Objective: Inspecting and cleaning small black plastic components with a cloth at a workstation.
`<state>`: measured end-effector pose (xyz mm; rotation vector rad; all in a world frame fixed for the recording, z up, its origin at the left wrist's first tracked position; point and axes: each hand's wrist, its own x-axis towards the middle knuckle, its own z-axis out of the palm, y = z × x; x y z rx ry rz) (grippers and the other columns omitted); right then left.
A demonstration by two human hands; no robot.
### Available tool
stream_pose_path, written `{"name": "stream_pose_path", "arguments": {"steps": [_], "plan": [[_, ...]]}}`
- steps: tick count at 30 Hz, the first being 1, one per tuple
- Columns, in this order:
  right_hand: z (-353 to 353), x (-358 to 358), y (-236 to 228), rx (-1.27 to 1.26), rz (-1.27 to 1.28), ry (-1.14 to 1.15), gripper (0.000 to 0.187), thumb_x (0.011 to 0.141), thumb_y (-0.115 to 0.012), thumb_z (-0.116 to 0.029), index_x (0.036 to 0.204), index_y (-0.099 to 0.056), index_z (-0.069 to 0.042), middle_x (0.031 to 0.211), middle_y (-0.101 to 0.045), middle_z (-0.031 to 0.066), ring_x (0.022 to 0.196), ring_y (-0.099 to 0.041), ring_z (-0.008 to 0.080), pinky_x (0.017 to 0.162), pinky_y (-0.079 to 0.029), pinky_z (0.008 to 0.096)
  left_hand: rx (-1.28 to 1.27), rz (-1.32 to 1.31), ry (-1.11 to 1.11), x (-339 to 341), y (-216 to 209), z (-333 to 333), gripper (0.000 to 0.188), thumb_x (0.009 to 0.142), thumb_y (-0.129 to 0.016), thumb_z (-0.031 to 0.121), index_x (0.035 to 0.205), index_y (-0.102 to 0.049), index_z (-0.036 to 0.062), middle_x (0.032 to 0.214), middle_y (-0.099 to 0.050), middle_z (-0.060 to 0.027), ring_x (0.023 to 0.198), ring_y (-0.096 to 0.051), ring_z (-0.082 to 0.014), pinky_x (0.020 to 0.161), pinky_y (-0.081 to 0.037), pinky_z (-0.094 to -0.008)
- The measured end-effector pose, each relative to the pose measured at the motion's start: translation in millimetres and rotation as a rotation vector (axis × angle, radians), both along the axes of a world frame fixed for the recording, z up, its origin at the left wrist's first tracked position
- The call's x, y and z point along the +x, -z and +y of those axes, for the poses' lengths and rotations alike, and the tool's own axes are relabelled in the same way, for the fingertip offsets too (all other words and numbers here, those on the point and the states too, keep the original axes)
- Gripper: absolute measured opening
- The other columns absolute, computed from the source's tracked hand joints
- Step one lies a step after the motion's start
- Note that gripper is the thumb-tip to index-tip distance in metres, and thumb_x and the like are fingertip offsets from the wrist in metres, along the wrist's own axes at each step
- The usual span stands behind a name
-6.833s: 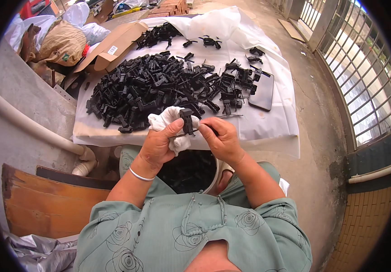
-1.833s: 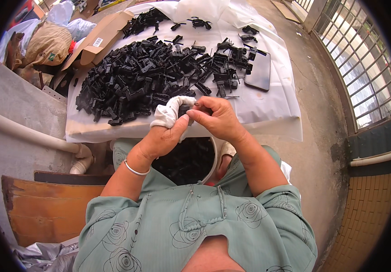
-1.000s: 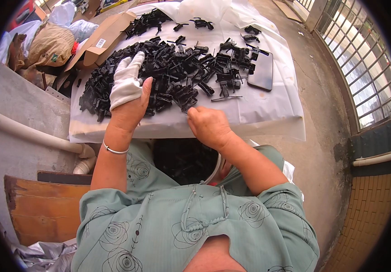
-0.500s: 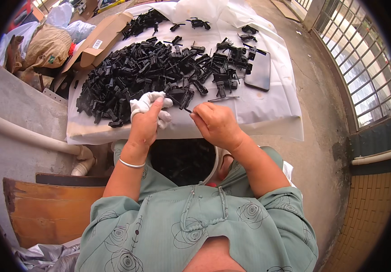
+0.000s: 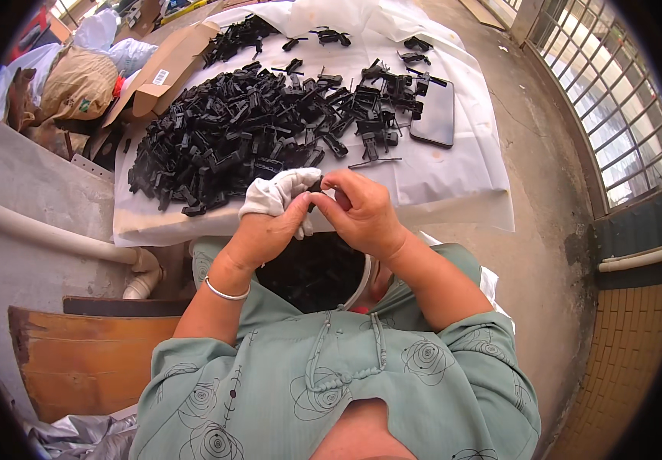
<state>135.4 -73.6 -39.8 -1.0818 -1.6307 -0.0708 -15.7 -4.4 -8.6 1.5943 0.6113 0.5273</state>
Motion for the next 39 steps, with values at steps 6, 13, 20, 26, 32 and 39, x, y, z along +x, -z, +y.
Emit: {"name": "stream_pose_path", "arguments": {"steps": [6, 13, 20, 26, 32, 39], "plan": [[-1.8, 5.5, -6.1, -0.527, 0.574, -0.155, 0.019, 0.086, -0.063, -0.016, 0.077, -0.052, -0.002, 0.064, -0.048, -0.002, 0.057, -0.039, 0.0042, 0.049, -0.035, 0.0217, -0.031, -0.078, 0.094, 2.4, -3.3, -6.5, 0.032, 0.087, -0.051, 0.0, 0.119, -0.047, -0.0002, 0.089, -0.058, -0.0065, 0.056, -0.054, -0.0066, 0.047, -0.044, -0.0184], [-4.4, 11.0, -5.3, -0.452, 0.283, -0.164, 0.023, 0.091, -0.051, -0.017, 0.076, -0.051, 0.001, 0.062, -0.046, 0.0085, 0.056, -0.04, 0.0144, 0.052, -0.037, 0.0283, -0.04, -0.11, -0.057, 8.7, 2.1, -6.8, 0.028, 0.086, -0.052, 0.0, 0.115, -0.051, -0.0011, 0.092, -0.059, -0.0076, 0.057, -0.055, -0.0058, 0.045, -0.043, -0.0171], [0.0, -4.5, 4.1, -0.553, 0.413, -0.108, 0.022, 0.091, -0.05, -0.013, 0.074, -0.05, 0.0, 0.059, -0.044, 0.0074, 0.055, -0.036, 0.0129, 0.051, -0.036, 0.0279, 0.654, -0.037, -0.22, 14.5, 19.2, -8.4, 0.029, 0.078, -0.057, 0.001, 0.106, -0.056, -0.0055, 0.097, -0.061, -0.0167, 0.087, -0.06, -0.0246, 0.078, -0.048, -0.0304], [7.6, -5.3, 16.0, -0.466, 0.575, -0.218, 0.019, 0.09, -0.052, -0.014, 0.077, -0.052, -0.001, 0.059, -0.044, 0.0012, 0.055, -0.036, 0.0089, 0.05, -0.036, 0.0264, 0.503, -0.191, -0.232, 17.6, 23.8, -12.0, 0.03, 0.081, -0.056, 0.001, 0.111, -0.052, -0.0033, 0.101, -0.059, -0.0122, 0.094, -0.058, -0.0198, 0.084, -0.045, -0.029], [-0.2, 5.9, 2.1, -0.568, 0.243, -0.099, 0.016, 0.083, -0.062, -0.013, 0.093, -0.06, -0.002, 0.058, -0.047, 0.0048, 0.052, -0.043, 0.0128, 0.051, -0.038, 0.0257, -0.23, -0.351, -0.205, 1.7, 15.3, 7.5, 0.033, 0.092, -0.046, 0.006, 0.124, -0.037, 0.0085, 0.087, -0.054, -0.004, 0.059, -0.045, -0.006, 0.052, -0.038, -0.019], [-2.4, 18.7, -14.8, -0.527, 0.203, -0.126, 0.008, 0.079, -0.065, -0.008, 0.085, -0.064, -0.002, 0.066, -0.058, 0.0087, 0.057, -0.053, 0.0169, 0.054, -0.043, 0.0284, -0.451, -0.377, -0.109, -3.2, 8.3, -0.1, 0.039, 0.092, -0.041, 0.005, 0.129, -0.033, 0.0099, 0.083, -0.053, -0.0038, 0.049, -0.037, -0.0055, 0.046, -0.034, -0.0182]]}}
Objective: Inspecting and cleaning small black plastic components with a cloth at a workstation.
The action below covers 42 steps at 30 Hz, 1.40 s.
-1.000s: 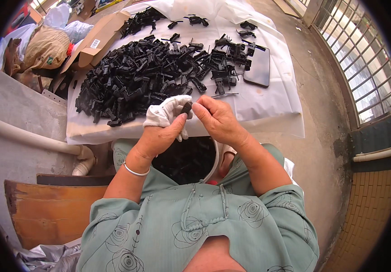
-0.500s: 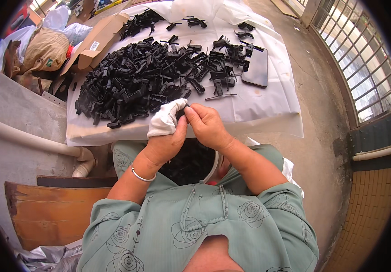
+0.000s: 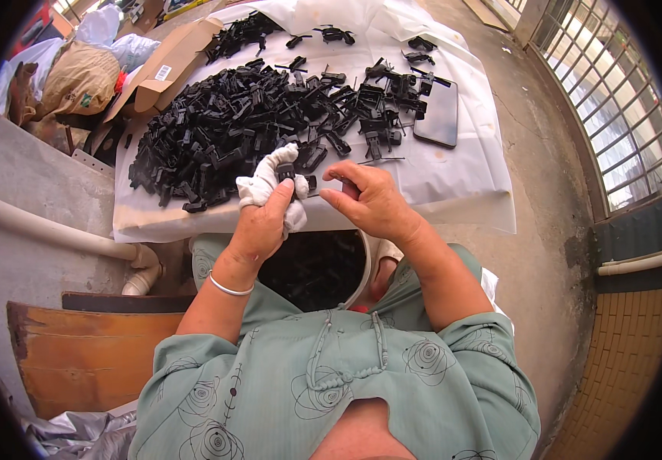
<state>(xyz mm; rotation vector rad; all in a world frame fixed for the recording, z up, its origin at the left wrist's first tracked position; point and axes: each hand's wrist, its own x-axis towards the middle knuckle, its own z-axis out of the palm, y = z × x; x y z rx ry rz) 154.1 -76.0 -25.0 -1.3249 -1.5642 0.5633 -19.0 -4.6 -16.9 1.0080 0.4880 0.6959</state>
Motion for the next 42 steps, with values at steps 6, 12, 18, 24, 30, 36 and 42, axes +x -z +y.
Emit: {"name": "stream_pose_path", "arguments": {"steps": [6, 12, 18, 24, 30, 36, 42], "plan": [[7.5, 2.9, 21.9, 0.311, -0.058, -0.011, 0.009, 0.077, -0.068, -0.009, 0.083, -0.064, -0.002, 0.063, -0.054, 0.0054, 0.054, -0.048, 0.0121, 0.051, -0.04, 0.0252, 0.322, 0.264, -0.052, 7.5, 1.2, -0.8, 0.038, 0.092, -0.039, 0.007, 0.13, -0.033, 0.0059, 0.079, -0.051, -0.0012, 0.049, -0.038, -0.0039, 0.045, -0.034, -0.0181], [0.4, -8.3, 8.1, -0.002, 0.183, -0.009, 0.01, 0.081, -0.066, -0.01, 0.079, -0.061, -0.001, 0.062, -0.05, 0.0009, 0.055, -0.042, 0.0087, 0.051, -0.038, 0.025, 0.298, 0.276, 0.186, 4.6, -2.8, -14.0, 0.029, 0.09, -0.042, 0.008, 0.119, -0.039, 0.0075, 0.075, -0.045, 0.0012, 0.051, -0.037, -0.0038, 0.046, -0.034, -0.0186], [1.4, -8.1, 11.0, -0.021, 0.18, -0.098, 0.02, 0.088, -0.057, -0.015, 0.075, -0.055, 0.0, 0.06, -0.047, 0.0039, 0.055, -0.041, 0.0113, 0.052, -0.038, 0.0267, 0.1, 0.164, 0.162, 2.4, -1.5, -7.6, 0.026, 0.088, -0.042, 0.006, 0.114, -0.041, 0.0081, 0.081, -0.046, 0.0002, 0.052, -0.036, -0.0034, 0.047, -0.033, -0.0176], [1.1, -15.3, 14.6, 0.001, 0.089, -0.066, 0.022, 0.09, -0.052, -0.015, 0.074, -0.05, 0.0, 0.06, -0.047, 0.0108, 0.052, -0.04, 0.0192, 0.051, -0.038, 0.0319, 0.815, 0.538, -0.006, 11.9, -2.5, -13.6, 0.022, 0.08, -0.044, 0.002, 0.102, -0.049, 0.002, 0.083, -0.049, -0.0076, 0.07, -0.046, -0.0143, 0.063, -0.041, -0.0264], [1.9, -24.8, 12.1, 0.175, -0.002, 0.08, 0.023, 0.088, -0.052, -0.013, 0.07, -0.05, 0.001, 0.064, -0.053, 0.0178, 0.057, -0.05, 0.0353, 0.053, -0.04, 0.0389, 0.961, 0.363, -0.029, 14.6, 3.3, -4.7, 0.022, 0.079, -0.044, 0.002, 0.101, -0.049, 0.0004, 0.082, -0.049, -0.0084, 0.076, -0.046, -0.0151, 0.068, -0.041, -0.028], [-1.9, -3.1, 8.5, -0.037, 0.197, -0.128, 0.023, 0.089, -0.051, -0.014, 0.071, -0.05, 0.001, 0.063, -0.051, 0.0161, 0.054, -0.045, 0.0307, 0.053, -0.04, 0.036, 0.058, 0.287, 0.196, 11.0, -5.3, -13.4, 0.023, 0.08, -0.044, 0.001, 0.103, -0.047, 0.0014, 0.08, -0.046, -0.0034, 0.073, -0.042, -0.0106, 0.064, -0.038, -0.0243], [-5.3, -12.9, 9.6, 0.093, -0.063, -0.024, 0.022, 0.088, -0.052, -0.014, 0.071, -0.051, 0.0, 0.062, -0.051, 0.0161, 0.055, -0.046, 0.0314, 0.052, -0.04, 0.0361, 0.703, 0.463, 0.004, 18.8, 2.1, -18.1, 0.022, 0.08, -0.043, 0.001, 0.101, -0.046, -0.0004, 0.083, -0.049, -0.009, 0.075, -0.046, -0.0156, 0.069, -0.042, -0.0273]]}}
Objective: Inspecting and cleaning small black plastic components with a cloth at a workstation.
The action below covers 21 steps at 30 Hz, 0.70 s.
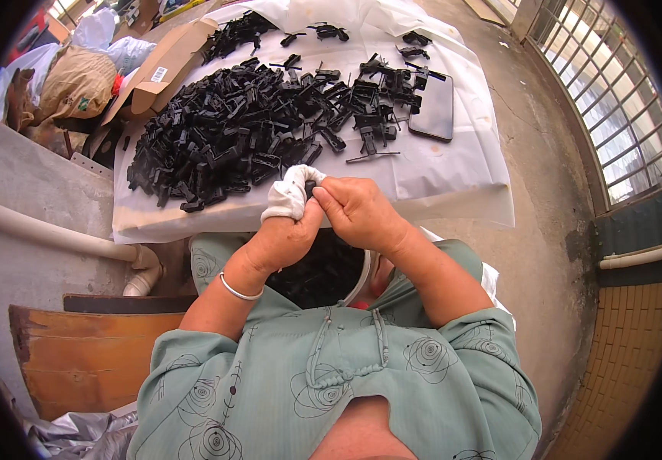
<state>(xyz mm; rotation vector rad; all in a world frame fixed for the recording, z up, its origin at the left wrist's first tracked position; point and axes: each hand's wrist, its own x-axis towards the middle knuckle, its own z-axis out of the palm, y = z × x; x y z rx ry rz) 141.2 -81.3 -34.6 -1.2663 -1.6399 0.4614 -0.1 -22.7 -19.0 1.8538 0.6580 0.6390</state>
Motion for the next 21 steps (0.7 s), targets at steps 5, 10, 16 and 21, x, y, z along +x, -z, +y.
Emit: {"name": "stream_pose_path", "arguments": {"steps": [5, 10, 16, 21], "plan": [[2.3, -4.5, 11.3, 0.073, 0.011, 0.066, 0.022, 0.088, -0.052, -0.014, 0.07, -0.05, -0.001, 0.063, -0.052, 0.0176, 0.059, -0.05, 0.0354, 0.054, -0.041, 0.0394, 0.124, 0.022, 0.044, -1.8, -3.0, 1.4, 0.023, 0.079, -0.043, 0.001, 0.101, -0.047, -0.0015, 0.086, -0.05, -0.0111, 0.079, -0.047, -0.0175, 0.073, -0.042, -0.0284], [-3.4, 29.3, -3.8, 0.079, -0.102, 0.143, 0.018, 0.087, -0.054, -0.014, 0.074, -0.051, -0.002, 0.063, -0.051, 0.014, 0.056, -0.05, 0.0316, 0.051, -0.04, 0.0371, 0.17, -0.021, 0.014, 1.8, -30.4, 19.1, 0.033, 0.081, -0.047, 0.0, 0.114, -0.048, -0.0034, 0.099, -0.054, -0.0132, 0.091, -0.052, -0.0202, 0.084, -0.042, -0.0276], [-3.8, 70.8, 14.1, -0.211, -0.632, 0.597, 0.012, 0.082, -0.059, -0.016, 0.086, -0.055, -0.005, 0.074, -0.06, 0.0127, 0.065, -0.059, 0.0311, 0.058, -0.045, 0.0417, 1.117, 0.352, -0.378, -25.7, -53.5, 88.8, 0.052, 0.083, -0.059, 0.016, 0.129, -0.041, 0.0009, 0.125, -0.048, -0.0202, 0.118, -0.042, -0.0376, 0.099, -0.036, -0.0392], [-2.3, 56.3, 4.6, 0.063, -0.309, 0.395, 0.007, 0.08, -0.06, -0.009, 0.084, -0.057, -0.004, 0.072, -0.059, 0.0117, 0.062, -0.057, 0.0288, 0.056, -0.045, 0.0366, 0.966, 0.195, -0.486, -26.3, -18.4, 68.5, 0.025, 0.081, -0.057, 0.003, 0.106, -0.057, 0.0003, 0.097, -0.061, -0.0157, 0.091, -0.059, -0.0294, 0.081, -0.047, -0.0343]]}}
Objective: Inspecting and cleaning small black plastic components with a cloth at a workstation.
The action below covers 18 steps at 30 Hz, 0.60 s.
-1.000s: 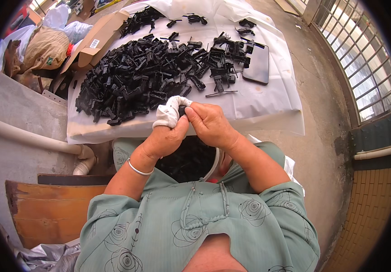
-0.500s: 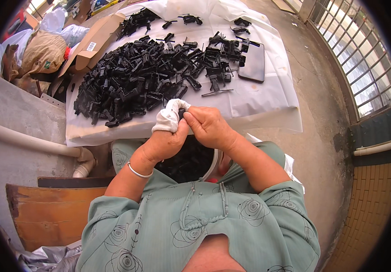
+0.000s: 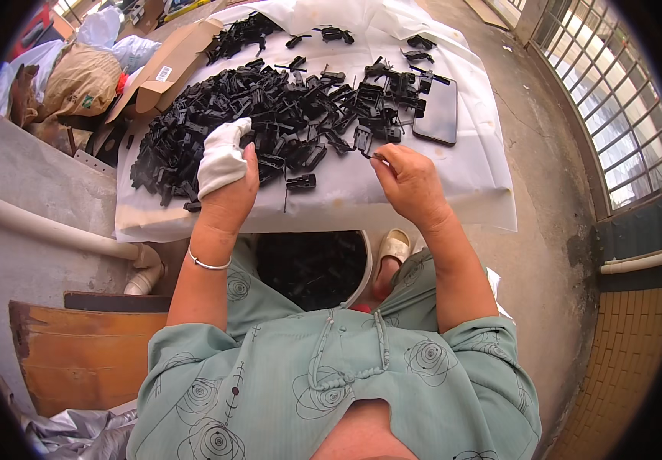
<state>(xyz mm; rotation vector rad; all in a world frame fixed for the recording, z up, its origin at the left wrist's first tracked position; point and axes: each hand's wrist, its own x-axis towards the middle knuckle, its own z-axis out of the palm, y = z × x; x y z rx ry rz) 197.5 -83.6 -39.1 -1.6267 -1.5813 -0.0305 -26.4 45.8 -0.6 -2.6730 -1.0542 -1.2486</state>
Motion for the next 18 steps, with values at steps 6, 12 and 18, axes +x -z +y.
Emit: {"name": "stream_pose_path", "arguments": {"steps": [6, 12, 18], "plan": [[2.0, -30.8, 5.3, 0.155, 0.222, -0.29, 0.01, 0.076, -0.064, -0.001, 0.085, -0.059, -0.001, 0.074, -0.06, 0.0128, 0.063, -0.058, 0.0272, 0.057, -0.046, 0.0324, -1.415, -0.531, 0.546, 18.6, 1.9, -39.0, 0.024, 0.09, -0.057, 0.014, 0.11, -0.053, 0.0022, 0.088, -0.059, -0.0044, 0.062, -0.056, -0.0072, 0.049, -0.044, -0.0192], [3.4, -38.3, 3.6, 0.115, 0.215, -0.413, 0.01, 0.076, -0.065, -0.005, 0.083, -0.058, -0.001, 0.07, -0.058, 0.0131, 0.062, -0.057, 0.0299, 0.054, -0.044, 0.0351, -1.568, -0.854, 0.697, 27.7, 15.3, -46.6, 0.026, 0.086, -0.06, 0.007, 0.11, -0.052, 0.0027, 0.086, -0.058, -0.0037, 0.059, -0.054, -0.0061, 0.048, -0.043, -0.0179], [-7.5, -40.7, -16.5, 0.026, 0.219, -0.311, 0.023, 0.072, -0.072, -0.015, 0.076, -0.054, -0.001, 0.062, -0.047, 0.008, 0.05, -0.044, 0.0193, 0.048, -0.038, 0.0309, -1.387, -0.613, 0.639, 26.3, 11.8, -52.1, 0.03, 0.086, -0.054, 0.0, 0.115, -0.05, 0.0016, 0.084, -0.056, -0.0014, 0.058, -0.051, -0.0045, 0.049, -0.043, -0.0181]]}}
